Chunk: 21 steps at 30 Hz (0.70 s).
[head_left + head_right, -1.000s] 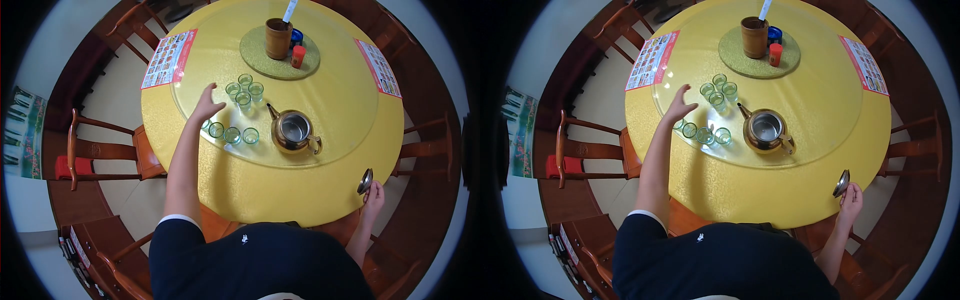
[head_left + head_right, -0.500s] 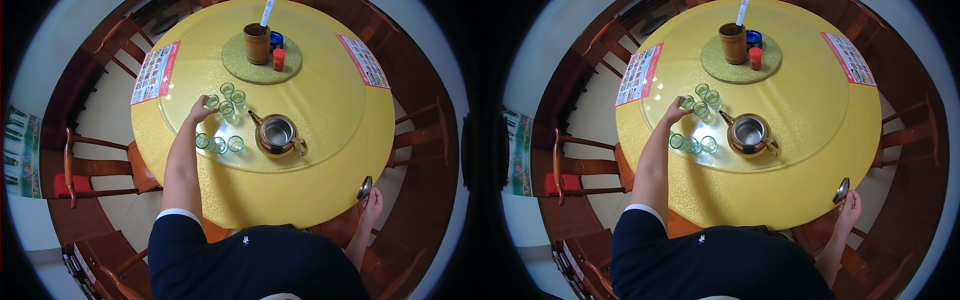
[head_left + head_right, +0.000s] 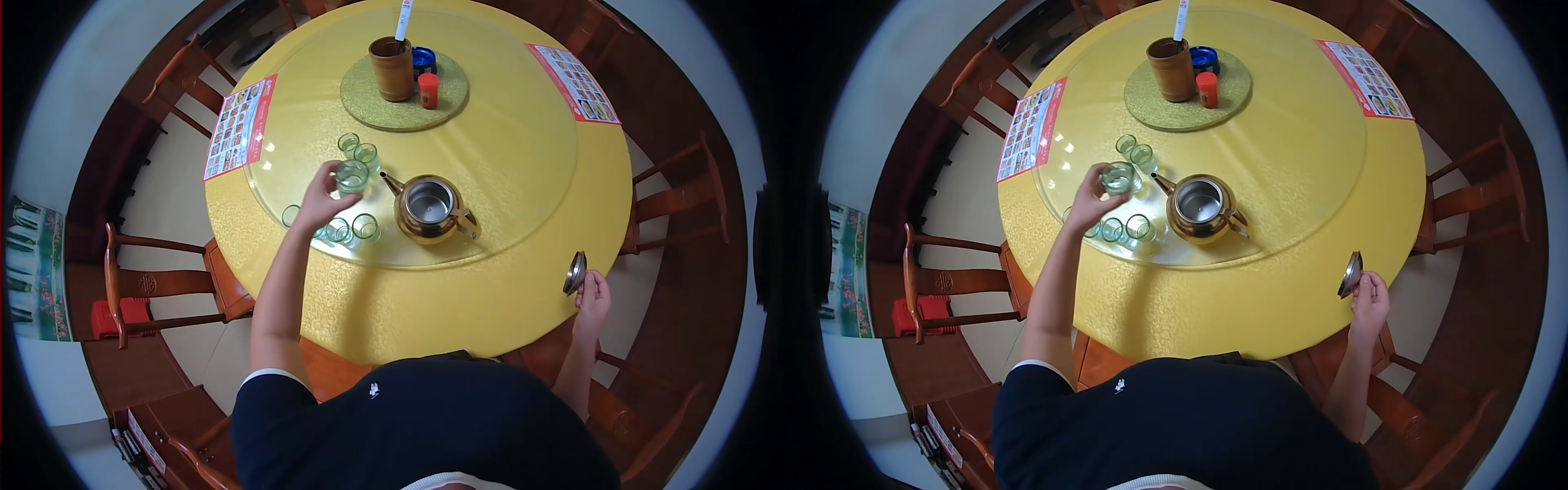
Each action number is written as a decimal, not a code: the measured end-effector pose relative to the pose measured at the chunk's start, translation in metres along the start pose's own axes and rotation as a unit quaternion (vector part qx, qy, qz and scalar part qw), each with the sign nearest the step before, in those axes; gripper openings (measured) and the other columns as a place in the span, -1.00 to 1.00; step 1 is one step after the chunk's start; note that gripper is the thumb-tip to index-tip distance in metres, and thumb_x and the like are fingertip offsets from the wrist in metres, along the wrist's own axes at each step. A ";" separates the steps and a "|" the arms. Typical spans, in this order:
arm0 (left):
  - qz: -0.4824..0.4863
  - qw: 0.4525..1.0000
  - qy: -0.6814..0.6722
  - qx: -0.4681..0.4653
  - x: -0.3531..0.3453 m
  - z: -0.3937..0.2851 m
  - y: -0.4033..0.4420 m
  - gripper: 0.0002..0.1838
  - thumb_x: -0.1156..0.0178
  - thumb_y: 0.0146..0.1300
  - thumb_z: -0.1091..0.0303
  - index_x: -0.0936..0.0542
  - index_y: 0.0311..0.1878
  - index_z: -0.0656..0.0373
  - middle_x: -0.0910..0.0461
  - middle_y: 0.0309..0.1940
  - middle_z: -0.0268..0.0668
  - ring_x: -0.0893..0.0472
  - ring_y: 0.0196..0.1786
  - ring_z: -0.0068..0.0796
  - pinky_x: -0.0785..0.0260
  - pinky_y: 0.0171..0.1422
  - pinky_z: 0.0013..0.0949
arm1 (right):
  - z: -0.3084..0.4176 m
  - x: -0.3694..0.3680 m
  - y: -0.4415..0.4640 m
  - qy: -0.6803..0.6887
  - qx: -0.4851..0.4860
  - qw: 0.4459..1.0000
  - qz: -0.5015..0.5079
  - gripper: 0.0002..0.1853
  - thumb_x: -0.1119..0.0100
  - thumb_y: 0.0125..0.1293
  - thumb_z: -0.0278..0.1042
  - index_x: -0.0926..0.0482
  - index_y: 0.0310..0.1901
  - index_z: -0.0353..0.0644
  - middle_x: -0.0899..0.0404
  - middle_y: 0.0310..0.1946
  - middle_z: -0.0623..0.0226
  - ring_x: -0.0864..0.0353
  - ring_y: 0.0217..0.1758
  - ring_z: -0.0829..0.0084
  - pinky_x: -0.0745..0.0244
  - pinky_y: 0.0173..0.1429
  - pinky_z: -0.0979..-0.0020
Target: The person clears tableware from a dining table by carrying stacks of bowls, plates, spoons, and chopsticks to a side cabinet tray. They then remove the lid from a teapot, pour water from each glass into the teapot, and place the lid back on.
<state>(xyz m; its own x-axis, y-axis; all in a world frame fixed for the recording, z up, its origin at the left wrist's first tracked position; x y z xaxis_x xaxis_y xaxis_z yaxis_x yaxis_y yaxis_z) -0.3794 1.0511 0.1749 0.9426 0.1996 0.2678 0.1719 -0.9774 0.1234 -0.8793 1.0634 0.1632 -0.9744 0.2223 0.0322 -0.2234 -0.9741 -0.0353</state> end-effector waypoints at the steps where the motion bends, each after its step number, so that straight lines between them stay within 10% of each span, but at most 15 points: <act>1: 0.017 1.000 0.006 0.006 -0.011 -0.006 -0.003 -0.37 -0.32 -0.23 0.40 -0.24 -0.04 0.23 -0.43 -0.27 -0.22 -0.44 -0.14 -0.45 -0.27 -0.04 -0.42 | 0.002 -0.002 -0.001 0.008 -0.004 1.000 0.002 -0.85 0.11 0.22 -0.39 -0.39 -0.27 -0.28 -0.31 -0.62 0.51 -0.11 -0.70 0.82 0.06 -0.68 0.76; 21: 0.109 0.944 0.290 -0.113 -0.096 -0.052 0.004 -0.48 -0.29 -0.30 0.27 -0.39 -0.17 0.17 -0.37 -0.23 -0.20 -0.37 -0.11 -0.23 -0.24 -0.03 -0.32 | -0.001 0.035 -0.008 0.045 0.005 0.998 -0.033 -0.87 0.10 0.21 -0.42 -0.38 -0.28 -0.29 -0.32 -0.63 0.51 -0.09 -0.71 0.83 0.10 -0.70 0.75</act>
Point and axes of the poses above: each hand's wrist, its own y-axis towards the middle knuckle, its own x-axis out of the back of the hand, z = x × y, the point moved 7 cm from there along y, towards the middle knuckle
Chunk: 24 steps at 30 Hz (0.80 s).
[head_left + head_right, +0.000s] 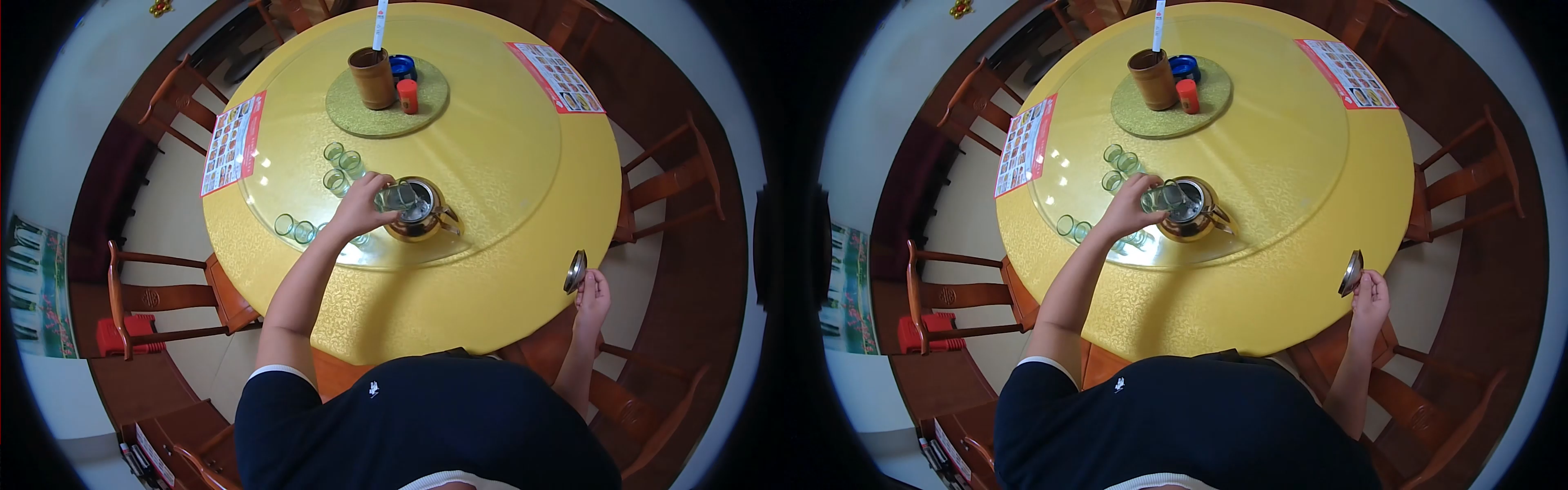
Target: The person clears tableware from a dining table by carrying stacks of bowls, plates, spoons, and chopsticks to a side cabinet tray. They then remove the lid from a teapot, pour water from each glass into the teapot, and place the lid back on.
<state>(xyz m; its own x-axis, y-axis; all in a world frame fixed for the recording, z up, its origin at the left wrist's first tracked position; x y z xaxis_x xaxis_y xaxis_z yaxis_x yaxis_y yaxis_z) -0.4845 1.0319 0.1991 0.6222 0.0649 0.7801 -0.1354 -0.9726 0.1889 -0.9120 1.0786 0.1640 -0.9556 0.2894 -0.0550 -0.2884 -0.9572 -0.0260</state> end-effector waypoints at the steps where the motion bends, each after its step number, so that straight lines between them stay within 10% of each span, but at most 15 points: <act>1: 0.002 1.000 0.012 -0.002 0.000 -0.001 0.000 -0.48 -0.29 -0.30 0.26 -0.39 -0.17 0.16 -0.38 -0.24 -0.21 -0.37 -0.11 -0.21 -0.25 -0.04 -0.31 | 0.001 0.000 0.000 0.002 0.001 1.000 0.001 -0.87 0.10 0.22 -0.42 -0.38 -0.29 -0.29 -0.32 -0.63 0.51 -0.10 -0.71 0.83 0.10 -0.70 0.75; 24: -0.064 0.849 0.419 -0.316 -0.010 -0.056 -0.006 -0.65 -0.05 -0.15 0.37 -0.40 -0.18 -0.15 -0.36 -0.19 -0.45 -0.34 -0.10 -0.47 -0.17 -0.02 -0.33 | 0.004 -0.006 0.002 -0.017 -0.001 1.000 0.005 -0.87 0.11 0.22 -0.42 -0.39 -0.28 -0.28 -0.35 -0.59 0.49 -0.13 -0.68 0.82 0.04 -0.68 0.76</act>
Point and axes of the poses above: each hand's wrist, its own y-axis towards the middle knuckle, its own x-axis out of the back of the hand, z = x × y, the point moved 7 cm from there along y, towards the middle knuckle
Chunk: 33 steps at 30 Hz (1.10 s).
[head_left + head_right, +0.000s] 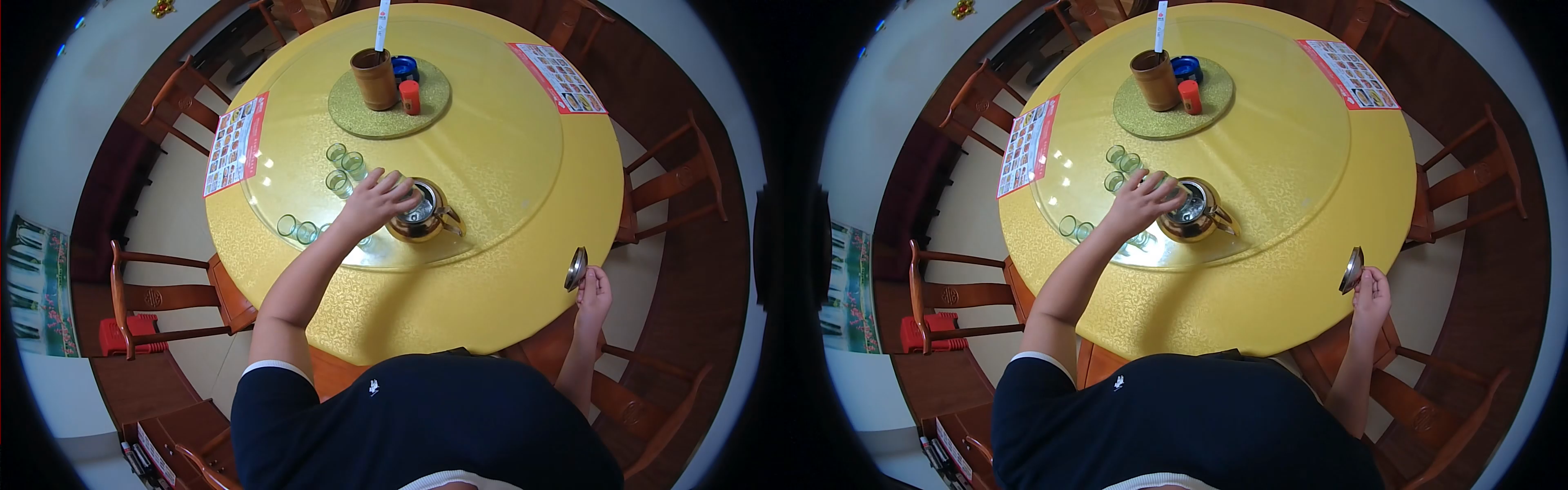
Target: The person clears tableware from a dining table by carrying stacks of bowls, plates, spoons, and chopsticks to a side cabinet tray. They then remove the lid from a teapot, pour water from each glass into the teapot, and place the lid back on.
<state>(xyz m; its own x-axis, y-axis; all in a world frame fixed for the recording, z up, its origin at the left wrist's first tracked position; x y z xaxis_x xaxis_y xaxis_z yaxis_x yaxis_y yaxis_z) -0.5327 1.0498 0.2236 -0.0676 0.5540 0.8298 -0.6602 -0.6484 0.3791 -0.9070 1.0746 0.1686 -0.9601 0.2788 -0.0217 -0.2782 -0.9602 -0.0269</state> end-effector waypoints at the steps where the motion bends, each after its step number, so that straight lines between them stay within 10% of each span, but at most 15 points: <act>1: -0.012 1.000 0.015 -0.016 0.000 -0.003 -0.001 -0.65 -0.04 -0.14 0.36 -0.40 -0.18 -0.15 -0.36 -0.18 -0.45 -0.34 -0.09 -0.48 -0.16 -0.01 -0.33 | -0.001 0.000 0.000 0.007 -0.002 1.000 0.000 -0.87 0.11 0.22 -0.42 -0.39 -0.28 -0.28 -0.34 -0.59 0.49 -0.13 -0.68 0.82 0.05 -0.68 0.76; 8: -0.015 0.999 0.027 0.017 -0.006 -0.002 -0.009 -0.59 -0.14 -0.20 0.29 -0.39 -0.15 -0.10 -0.36 -0.15 -0.45 -0.33 -0.08 -0.46 -0.14 0.02 -0.32 | -0.006 0.002 0.002 0.014 -0.017 1.000 -0.006 -0.86 0.11 0.22 -0.42 -0.38 -0.26 -0.29 -0.34 -0.61 0.49 -0.11 -0.69 0.83 0.07 -0.69 0.75; 10: 0.010 0.952 -0.167 0.256 -0.004 0.027 -0.014 -0.50 -0.25 -0.27 0.26 -0.37 -0.14 0.05 -0.37 -0.17 -0.34 -0.34 -0.10 -0.40 -0.16 -0.01 -0.33 | -0.008 0.002 0.002 0.011 -0.019 1.000 -0.009 -0.86 0.11 0.22 -0.42 -0.38 -0.26 -0.29 -0.34 -0.61 0.49 -0.11 -0.69 0.82 0.07 -0.69 0.75; 15: -0.028 0.767 -0.419 0.486 -0.046 0.068 -0.070 -0.42 -0.30 -0.28 0.25 -0.30 -0.17 0.29 -0.38 -0.30 -0.12 -0.39 -0.19 -0.28 -0.24 -0.08 -0.35 | -0.011 0.003 0.002 0.008 -0.025 1.000 -0.007 -0.86 0.10 0.22 -0.41 -0.38 -0.26 -0.29 -0.34 -0.61 0.49 -0.12 -0.69 0.82 0.05 -0.68 0.76; 33: 0.205 0.743 -0.357 0.528 -0.111 0.088 -0.158 -0.47 -0.32 -0.40 0.28 -0.39 -0.31 0.37 -0.46 -0.39 -0.09 -0.47 -0.32 -0.27 -0.33 -0.22 -0.36 | -0.009 -0.007 0.003 -0.004 -0.019 1.000 0.005 -0.85 0.10 0.21 -0.41 -0.38 -0.25 -0.30 -0.34 -0.61 0.49 -0.15 -0.66 0.81 0.02 -0.67 0.76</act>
Point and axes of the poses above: each hand's wrist, its own y-axis towards the middle knuckle, its own x-axis out of the back of the hand, z = x × y, the point moved 7 cm from there along y, towards the middle knuckle
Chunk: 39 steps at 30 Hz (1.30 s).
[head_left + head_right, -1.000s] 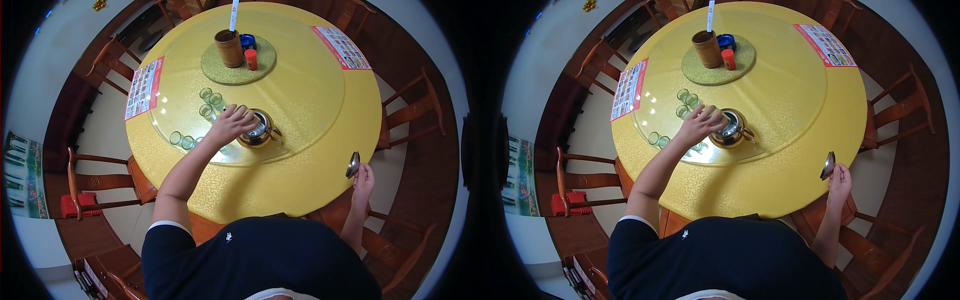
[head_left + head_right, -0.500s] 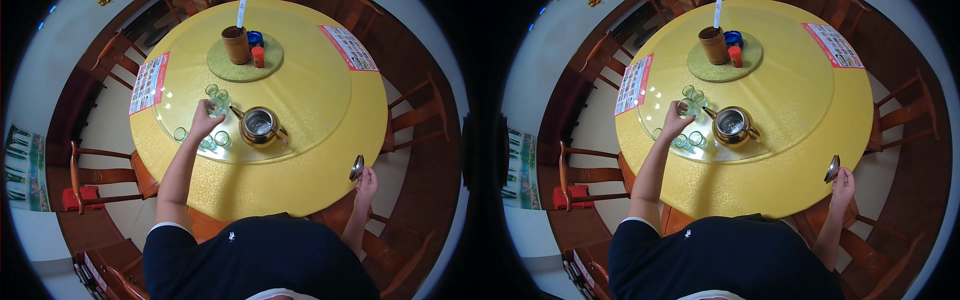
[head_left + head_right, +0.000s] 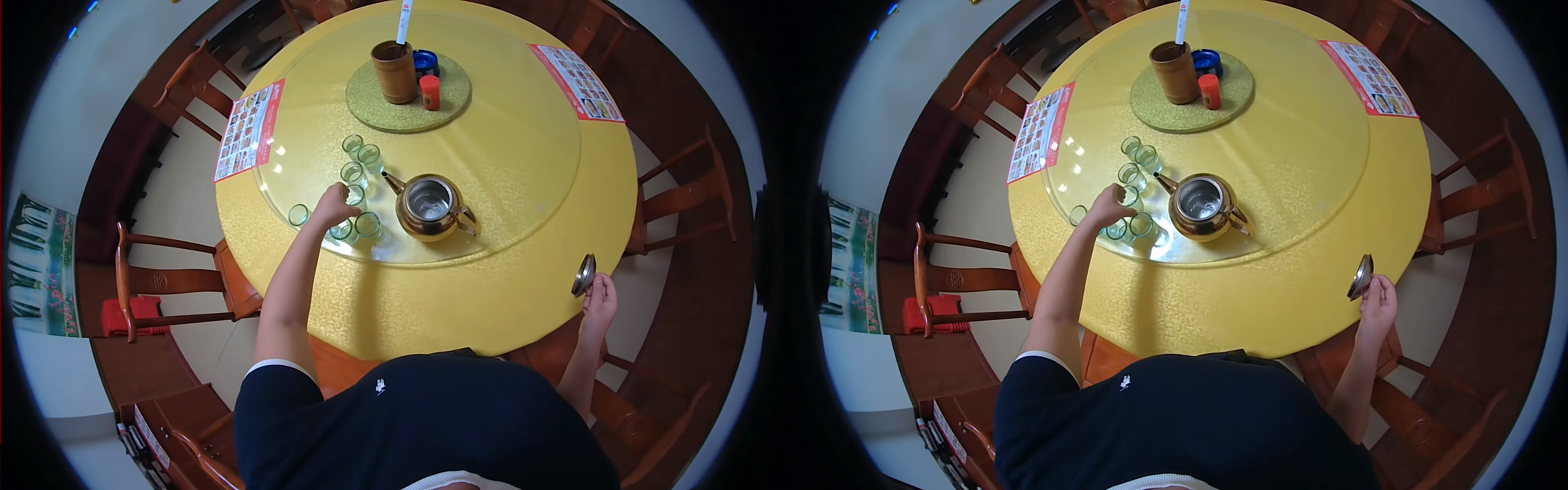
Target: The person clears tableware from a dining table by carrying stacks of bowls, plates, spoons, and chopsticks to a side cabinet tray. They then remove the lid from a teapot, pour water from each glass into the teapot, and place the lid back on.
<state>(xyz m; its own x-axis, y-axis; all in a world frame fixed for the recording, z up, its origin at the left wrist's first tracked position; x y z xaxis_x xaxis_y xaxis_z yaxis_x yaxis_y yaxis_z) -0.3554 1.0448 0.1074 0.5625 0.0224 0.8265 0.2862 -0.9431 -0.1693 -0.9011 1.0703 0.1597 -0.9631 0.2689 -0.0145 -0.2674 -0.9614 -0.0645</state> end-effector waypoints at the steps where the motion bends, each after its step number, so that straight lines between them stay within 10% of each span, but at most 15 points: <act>1: 0.018 1.000 -0.006 0.000 -0.005 0.003 0.002 -0.47 -0.33 -0.39 0.29 -0.39 -0.30 0.36 -0.46 -0.38 -0.10 -0.47 -0.30 -0.26 -0.33 -0.20 -0.35 | 0.001 0.002 0.000 -0.003 -0.001 1.000 -0.005 -0.85 0.10 0.21 -0.41 -0.38 -0.25 -0.30 -0.33 -0.61 0.49 -0.15 -0.66 0.81 0.03 -0.67 0.76; 17: 0.137 0.989 -0.059 -0.016 0.004 0.008 0.015 -0.28 -0.25 -0.30 0.31 -0.26 0.01 0.41 -0.36 -0.08 -0.02 -0.39 -0.03 -0.23 -0.24 0.06 -0.38 | -0.001 0.003 0.002 -0.011 0.007 1.000 -0.018 -0.87 0.11 0.22 -0.38 -0.40 -0.32 -0.24 -0.27 -0.65 0.53 -0.10 -0.74 0.83 0.10 -0.72 0.77; 25: -0.032 0.995 0.047 0.084 0.016 0.000 0.041 -0.14 -0.33 -0.39 -0.01 -0.29 -0.08 0.47 -0.33 -0.10 0.14 -0.42 -0.08 -0.08 -0.31 -0.04 -0.30 | -0.002 0.001 0.002 -0.009 0.005 1.000 -0.009 -0.86 0.09 0.21 -0.41 -0.39 -0.26 -0.28 -0.31 -0.64 0.51 -0.11 -0.69 0.82 0.05 -0.69 0.76; 39: -0.157 0.985 -0.053 0.057 0.026 -0.001 0.039 -0.35 -0.29 -0.37 0.21 -0.33 -0.18 0.41 -0.37 -0.21 0.06 -0.45 -0.20 -0.13 -0.34 -0.12 -0.33 | 0.005 0.011 0.000 -0.005 0.012 0.999 -0.032 -0.85 0.11 0.22 -0.38 -0.40 -0.28 -0.27 -0.28 -0.65 0.53 -0.10 -0.75 0.83 0.09 -0.73 0.78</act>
<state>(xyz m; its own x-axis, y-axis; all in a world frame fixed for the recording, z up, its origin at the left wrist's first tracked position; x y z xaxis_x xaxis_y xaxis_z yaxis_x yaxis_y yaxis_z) -0.3303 1.0080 0.1224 0.5081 0.3465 0.7885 0.5404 -0.8411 0.0214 -0.9120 1.0729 0.1642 -0.9440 0.3299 -0.0005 -0.3296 -0.9433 -0.0401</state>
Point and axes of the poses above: each hand's wrist, its own y-axis towards the middle knuckle, its own x-axis out of the back of the hand, z = x × y, the point moved 7 cm from there along y, towards the middle knuckle
